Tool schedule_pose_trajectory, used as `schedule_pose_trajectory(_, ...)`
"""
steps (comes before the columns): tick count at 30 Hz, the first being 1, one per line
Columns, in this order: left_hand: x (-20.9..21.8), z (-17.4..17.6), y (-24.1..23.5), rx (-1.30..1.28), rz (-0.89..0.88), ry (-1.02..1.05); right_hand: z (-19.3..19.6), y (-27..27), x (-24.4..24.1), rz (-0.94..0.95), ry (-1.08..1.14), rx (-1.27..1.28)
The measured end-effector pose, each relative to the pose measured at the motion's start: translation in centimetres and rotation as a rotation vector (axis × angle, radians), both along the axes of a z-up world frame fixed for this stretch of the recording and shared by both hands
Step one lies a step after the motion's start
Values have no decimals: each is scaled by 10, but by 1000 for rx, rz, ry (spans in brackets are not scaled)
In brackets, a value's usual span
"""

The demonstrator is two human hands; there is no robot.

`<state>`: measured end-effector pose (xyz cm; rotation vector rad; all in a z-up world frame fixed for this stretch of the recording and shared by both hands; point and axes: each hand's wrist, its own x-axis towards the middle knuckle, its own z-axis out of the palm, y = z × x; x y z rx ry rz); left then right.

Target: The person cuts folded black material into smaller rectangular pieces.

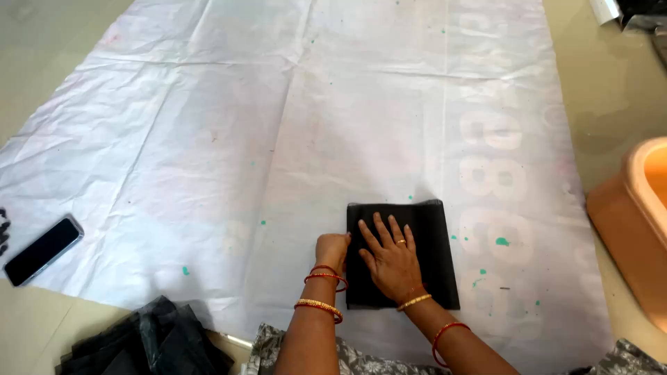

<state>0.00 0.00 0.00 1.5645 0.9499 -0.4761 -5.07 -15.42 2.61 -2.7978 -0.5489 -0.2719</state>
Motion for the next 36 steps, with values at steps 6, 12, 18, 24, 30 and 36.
schedule_pose_trajectory(6, -16, 46, -2, 35, 22, -106, 4, 2, 3, -26, 98, -136)
schedule_pose_trajectory(12, -13, 42, 0, 244, -144, -97, 7, 4, 2, -26, 140, -168)
schedule_pose_trajectory(18, -13, 37, 6, 151, -183, -159, 23, 5, 0, -31, 211, -193)
schedule_pose_trajectory(24, -21, 52, 8, 247, -416, 98, -6, 3, 4, -27, 72, -128)
schedule_pose_trajectory(30, -35, 40, 7, 373, -450, 134, 20, 1, 4, -52, 221, -180)
schedule_pose_trajectory(36, -43, 79, -10, 635, -558, 39, 7, -2, 9, -43, 176, -137)
